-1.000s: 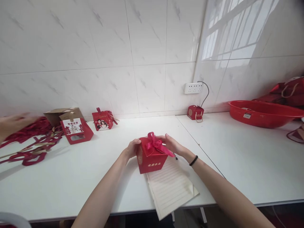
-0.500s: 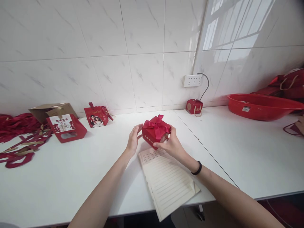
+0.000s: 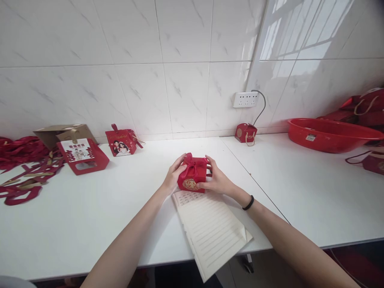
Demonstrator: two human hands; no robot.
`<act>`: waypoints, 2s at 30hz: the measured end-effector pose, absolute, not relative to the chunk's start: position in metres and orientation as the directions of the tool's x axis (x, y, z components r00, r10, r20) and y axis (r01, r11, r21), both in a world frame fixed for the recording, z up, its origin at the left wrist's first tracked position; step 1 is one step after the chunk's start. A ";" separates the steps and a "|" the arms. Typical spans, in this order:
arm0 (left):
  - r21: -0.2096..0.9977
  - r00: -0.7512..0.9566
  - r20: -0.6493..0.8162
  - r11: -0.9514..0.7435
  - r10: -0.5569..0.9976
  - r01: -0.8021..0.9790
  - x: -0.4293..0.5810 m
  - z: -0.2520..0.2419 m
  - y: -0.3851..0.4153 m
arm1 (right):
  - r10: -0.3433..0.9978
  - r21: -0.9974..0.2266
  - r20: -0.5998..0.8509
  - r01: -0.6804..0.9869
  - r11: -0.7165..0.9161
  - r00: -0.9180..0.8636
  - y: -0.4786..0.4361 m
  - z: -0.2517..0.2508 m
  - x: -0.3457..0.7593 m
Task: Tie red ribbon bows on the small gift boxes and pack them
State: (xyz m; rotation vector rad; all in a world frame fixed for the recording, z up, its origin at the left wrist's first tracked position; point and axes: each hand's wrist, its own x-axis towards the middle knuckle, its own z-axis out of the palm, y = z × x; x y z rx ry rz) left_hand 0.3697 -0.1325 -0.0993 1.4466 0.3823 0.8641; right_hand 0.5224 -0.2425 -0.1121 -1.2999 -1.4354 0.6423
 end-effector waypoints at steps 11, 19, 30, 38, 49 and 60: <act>0.915 0.728 0.403 -0.274 0.555 -0.297 0.365 -0.101 -0.137 | 0.958 -0.914 0.276 0.288 0.286 -0.076 -0.248 -0.103 0.541; 0.870 0.560 0.492 -0.365 0.666 -0.330 0.370 -0.091 -0.158 | 0.884 -0.924 0.381 0.105 0.367 0.269 -0.249 -0.097 0.519; 0.816 0.284 0.578 -0.551 0.765 -0.176 0.380 -0.102 -0.167 | 0.830 -0.878 0.475 0.215 0.427 0.291 -0.247 -0.100 0.521; 0.834 0.256 0.550 -0.509 0.795 -0.213 0.380 -0.107 -0.155 | 0.769 -0.844 0.508 0.403 0.355 0.388 -0.239 -0.104 0.530; 0.865 0.221 0.497 -0.457 0.839 -0.207 0.380 -0.112 -0.154 | 0.890 -0.955 0.229 -0.087 0.284 0.395 -0.245 -0.090 0.525; 0.892 0.270 0.389 -0.287 0.881 -0.349 0.380 -0.113 -0.150 | 0.901 -0.954 0.134 -0.193 0.230 0.413 -0.243 -0.092 0.526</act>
